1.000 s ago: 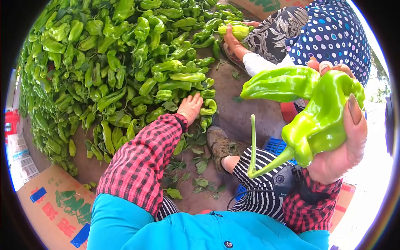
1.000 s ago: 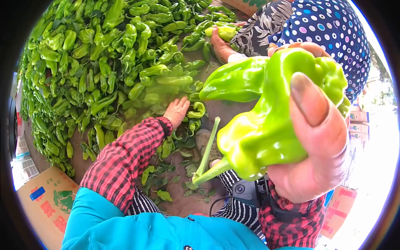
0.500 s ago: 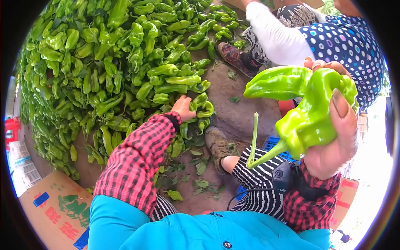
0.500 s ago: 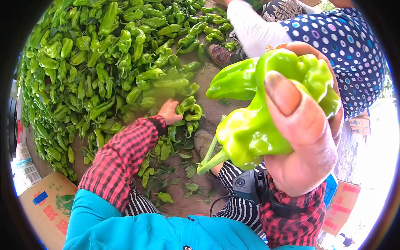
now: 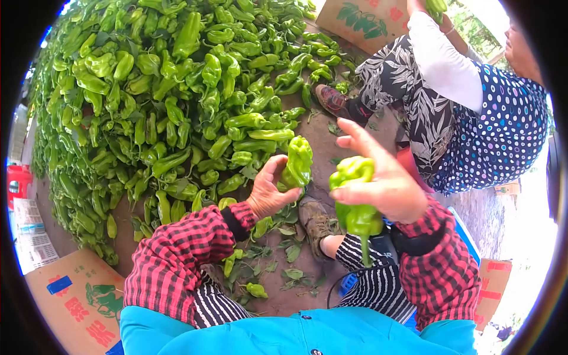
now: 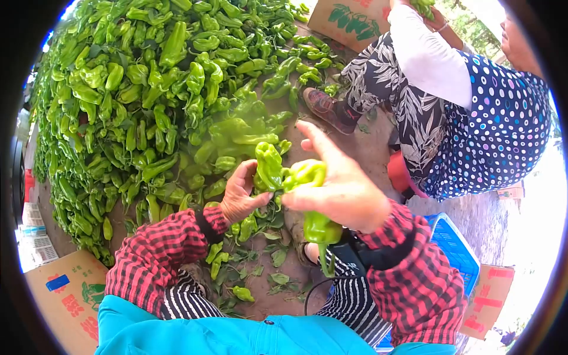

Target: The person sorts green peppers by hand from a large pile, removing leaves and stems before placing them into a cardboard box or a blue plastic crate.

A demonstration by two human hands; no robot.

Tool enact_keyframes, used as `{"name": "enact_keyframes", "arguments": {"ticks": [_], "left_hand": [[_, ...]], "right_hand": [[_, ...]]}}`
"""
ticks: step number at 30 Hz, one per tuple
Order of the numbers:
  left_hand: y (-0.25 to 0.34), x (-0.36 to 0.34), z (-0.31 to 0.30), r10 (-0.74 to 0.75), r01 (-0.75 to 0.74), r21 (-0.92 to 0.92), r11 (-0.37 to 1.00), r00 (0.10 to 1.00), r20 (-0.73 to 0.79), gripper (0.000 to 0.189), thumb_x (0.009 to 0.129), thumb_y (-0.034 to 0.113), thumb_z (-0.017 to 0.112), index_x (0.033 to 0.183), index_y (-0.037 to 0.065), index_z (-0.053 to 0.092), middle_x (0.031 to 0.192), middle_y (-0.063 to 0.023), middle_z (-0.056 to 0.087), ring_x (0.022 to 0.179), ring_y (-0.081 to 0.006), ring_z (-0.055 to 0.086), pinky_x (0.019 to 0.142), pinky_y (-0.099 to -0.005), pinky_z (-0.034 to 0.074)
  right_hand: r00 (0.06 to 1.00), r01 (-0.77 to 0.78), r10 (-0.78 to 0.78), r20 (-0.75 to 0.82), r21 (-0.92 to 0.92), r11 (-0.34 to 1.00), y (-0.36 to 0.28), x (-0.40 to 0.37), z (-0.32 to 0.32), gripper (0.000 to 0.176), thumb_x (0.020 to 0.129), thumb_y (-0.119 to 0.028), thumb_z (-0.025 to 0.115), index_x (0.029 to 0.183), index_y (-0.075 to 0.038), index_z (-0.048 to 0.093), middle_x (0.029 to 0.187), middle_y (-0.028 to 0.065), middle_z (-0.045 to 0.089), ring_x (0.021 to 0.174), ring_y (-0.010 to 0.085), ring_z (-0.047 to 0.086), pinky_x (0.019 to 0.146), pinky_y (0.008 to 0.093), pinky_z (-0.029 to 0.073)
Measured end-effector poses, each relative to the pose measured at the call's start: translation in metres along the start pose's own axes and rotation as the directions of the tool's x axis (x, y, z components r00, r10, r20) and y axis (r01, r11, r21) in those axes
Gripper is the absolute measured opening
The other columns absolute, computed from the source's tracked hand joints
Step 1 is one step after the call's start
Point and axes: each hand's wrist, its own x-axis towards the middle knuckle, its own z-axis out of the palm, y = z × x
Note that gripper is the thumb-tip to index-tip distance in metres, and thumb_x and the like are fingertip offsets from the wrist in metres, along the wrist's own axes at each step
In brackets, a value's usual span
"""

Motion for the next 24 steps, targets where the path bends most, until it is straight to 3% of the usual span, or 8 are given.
{"name": "enact_keyframes", "arguments": {"ticks": [3, 9, 12, 14, 17, 18, 19, 24], "left_hand": [[0.005, -0.012, 0.016, 0.149, -0.152, 0.122, 0.981, 0.988, 0.033, 0.064, 0.067, 0.001, 0.070, 0.121, 0.004, 0.036, 0.111, -0.0057, 0.047, 0.107, -0.0155, 0.045, 0.097, -0.0305, 0.033], [0.020, -0.014, 0.016, 0.336, -0.361, 0.379, 0.852, 0.933, 0.132, 0.059, 0.067, 0.003, 0.072, 0.118, 0.002, 0.042, 0.108, -0.0086, 0.046, 0.102, -0.0174, 0.047, 0.088, -0.0283, 0.039], [0.027, -0.010, 0.009, 0.349, -0.361, 0.389, 0.847, 0.931, 0.105, 0.055, 0.066, 0.011, 0.072, 0.114, 0.002, 0.048, 0.106, -0.0101, 0.051, 0.100, -0.0222, 0.050, 0.088, -0.0334, 0.040], [0.026, -0.003, 0.008, 0.280, -0.277, 0.062, 0.959, 0.959, -0.045, 0.040, 0.077, 0.017, 0.063, 0.112, 0.001, 0.049, 0.104, -0.0043, 0.047, 0.101, -0.0171, 0.046, 0.088, -0.0294, 0.037], [-0.057, 0.029, -0.072, 0.102, -0.058, 0.203, 0.977, 0.971, -0.214, 0.028, 0.082, 0.016, 0.056, 0.105, 0.001, 0.052, 0.102, -0.0075, 0.051, 0.097, -0.0151, 0.048, 0.087, -0.0278, 0.038], [-0.050, 0.032, -0.075, 0.252, -0.060, 0.704, 0.708, 0.952, -0.173, 0.037, 0.077, 0.020, 0.063, 0.107, 0.001, 0.052, 0.101, -0.0077, 0.053, 0.097, -0.0160, 0.051, 0.086, -0.0290, 0.040], [-0.057, 0.034, -0.085, 0.230, -0.063, 0.850, 0.523, 0.971, -0.069, 0.037, 0.077, 0.019, 0.063, 0.107, 0.001, 0.051, 0.102, -0.0077, 0.053, 0.097, -0.0161, 0.051, 0.086, -0.0291, 0.040], [-0.089, 0.033, -0.104, -0.085, -0.066, 0.982, 0.177, 0.993, 0.082, 0.038, 0.076, 0.017, 0.063, 0.109, 0.002, 0.051, 0.103, -0.0079, 0.053, 0.096, -0.0166, 0.052, 0.085, -0.0294, 0.041]], "right_hand": [[0.999, -0.047, 0.046, -0.011, -0.132, 0.990, 0.020, 0.012, 0.005, 0.095, 0.067, 0.002, 0.068, 0.140, -0.010, 0.010, 0.112, 0.0087, 0.042, 0.090, 0.0125, 0.052, 0.077, 0.0257, 0.045], [0.983, 0.022, -0.005, 0.181, -0.092, 0.995, 0.031, 0.030, 0.000, 0.064, 0.066, 0.001, 0.069, 0.122, -0.008, 0.039, 0.105, 0.0038, 0.047, 0.094, 0.0112, 0.050, 0.079, 0.0258, 0.045], [0.997, 0.080, -0.075, 0.029, -0.375, 0.924, 0.021, 0.021, 0.003, 0.061, 0.063, -0.008, 0.069, 0.118, -0.006, 0.042, 0.103, 0.0056, 0.049, 0.090, 0.0093, 0.048, 0.076, 0.0258, 0.044], [0.975, 0.196, -0.222, -0.028, -0.373, 0.907, 0.028, 0.019, 0.000, 0.061, 0.060, -0.013, 0.069, 0.115, -0.006, 0.043, 0.092, 0.0064, 0.053, 0.081, 0.0100, 0.050, 0.070, 0.0262, 0.045], [0.948, 0.256, -0.303, -0.101, -0.323, 0.911, 0.013, 0.009, 0.009, 0.062, 0.058, -0.013, 0.068, 0.113, -0.006, 0.040, 0.083, 0.0073, 0.054, 0.075, 0.0139, 0.053, 0.067, 0.0277, 0.045], [0.926, 0.318, -0.361, -0.110, -0.288, 0.903, 0.013, 0.005, 0.014, 0.063, 0.058, -0.012, 0.067, 0.113, -0.005, 0.039, 0.082, 0.0078, 0.055, 0.076, 0.0151, 0.054, 0.069, 0.0284, 0.045], [0.926, 0.336, -0.369, -0.084, -0.266, 0.904, 0.007, 0.000, 0.020, 0.063, 0.059, -0.011, 0.066, 0.114, -0.004, 0.037, 0.083, 0.0087, 0.056, 0.077, 0.0164, 0.055, 0.071, 0.0289, 0.045], [0.884, 0.428, -0.465, -0.057, -0.302, 0.852, 0.007, -0.005, 0.039, 0.067, 0.054, -0.006, 0.065, 0.114, 0.000, 0.034, 0.078, 0.0165, 0.053, 0.075, 0.0256, 0.055, 0.066, 0.0348, 0.045]]}}
